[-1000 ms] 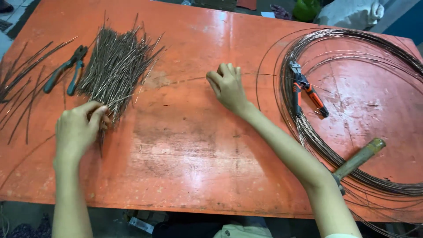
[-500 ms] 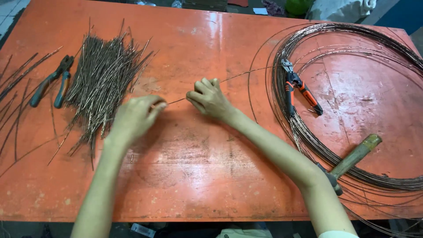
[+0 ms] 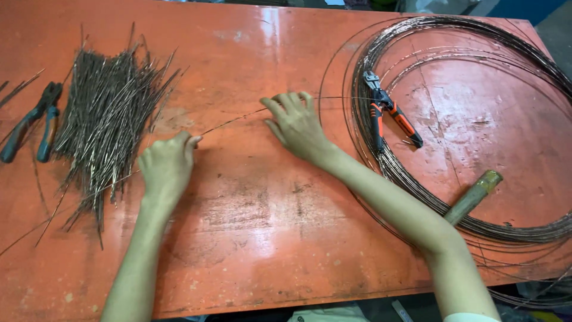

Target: The person straightens a length of thin metal wire by hand on a red worktable, repeatedly bending and aligning it. They then use wire cutters to trim the wire and place the cut piece with other straightened wires.

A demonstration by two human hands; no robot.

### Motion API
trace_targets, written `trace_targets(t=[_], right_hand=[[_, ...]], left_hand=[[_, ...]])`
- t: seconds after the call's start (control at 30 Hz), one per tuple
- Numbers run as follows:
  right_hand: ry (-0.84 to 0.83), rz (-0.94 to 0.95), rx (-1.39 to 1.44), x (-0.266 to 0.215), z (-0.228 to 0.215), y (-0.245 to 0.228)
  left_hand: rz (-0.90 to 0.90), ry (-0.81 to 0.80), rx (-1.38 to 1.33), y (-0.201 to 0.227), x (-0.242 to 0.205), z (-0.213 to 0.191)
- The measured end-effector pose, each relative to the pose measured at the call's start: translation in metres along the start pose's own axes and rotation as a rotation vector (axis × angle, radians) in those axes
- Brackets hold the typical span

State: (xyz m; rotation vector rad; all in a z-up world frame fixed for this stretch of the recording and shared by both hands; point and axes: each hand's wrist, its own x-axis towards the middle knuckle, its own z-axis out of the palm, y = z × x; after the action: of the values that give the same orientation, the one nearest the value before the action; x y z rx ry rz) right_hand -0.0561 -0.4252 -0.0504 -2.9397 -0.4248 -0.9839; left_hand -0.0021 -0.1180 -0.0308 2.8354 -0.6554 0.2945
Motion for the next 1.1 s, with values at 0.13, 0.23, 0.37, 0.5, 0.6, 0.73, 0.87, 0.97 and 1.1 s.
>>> trace_targets(t=[0.13, 0.23, 0.37, 0.5, 0.6, 0.73, 0.87, 0.97, 1.1], right_hand=[[-0.009, 0.063, -0.110, -0.022, -0.017, 0.021], [-0.089, 0.157, -0.161, -0.037, -0.013, 0.045], [-0.104, 0.221, -0.159, -0.051, -0.005, 0.074], [-0.188, 0.251, -0.168, -0.065, 0.015, 0.075], [-0.142, 0.268, -0.077, -0.072, 0.022, 0.079], [-0.123, 0.334, -0.025, -0.075, 0.029, 0.083], [0.007, 0.297, 0.006, -0.074, 0.028, 0.080], [0.055, 0.284, -0.009, -0.076, 0.032, 0.082], [0.086, 0.276, -0.078, -0.079, 0.038, 0.085]], left_hand=[[-0.013, 0.041, 0.042, 0.005, 0.002, 0.012], [-0.012, 0.053, -0.008, 0.024, -0.004, 0.011], [-0.041, 0.077, 0.006, 0.024, -0.004, 0.032], [-0.063, 0.050, 0.029, 0.017, -0.011, 0.047], [-0.089, 0.024, 0.023, 0.025, -0.017, 0.038], [-0.082, 0.015, -0.020, 0.028, -0.016, 0.037], [-0.091, 0.021, -0.028, 0.026, -0.017, 0.042], [-0.081, 0.035, -0.019, 0.027, -0.018, 0.042], [-0.079, 0.062, -0.054, 0.034, -0.020, 0.035]])
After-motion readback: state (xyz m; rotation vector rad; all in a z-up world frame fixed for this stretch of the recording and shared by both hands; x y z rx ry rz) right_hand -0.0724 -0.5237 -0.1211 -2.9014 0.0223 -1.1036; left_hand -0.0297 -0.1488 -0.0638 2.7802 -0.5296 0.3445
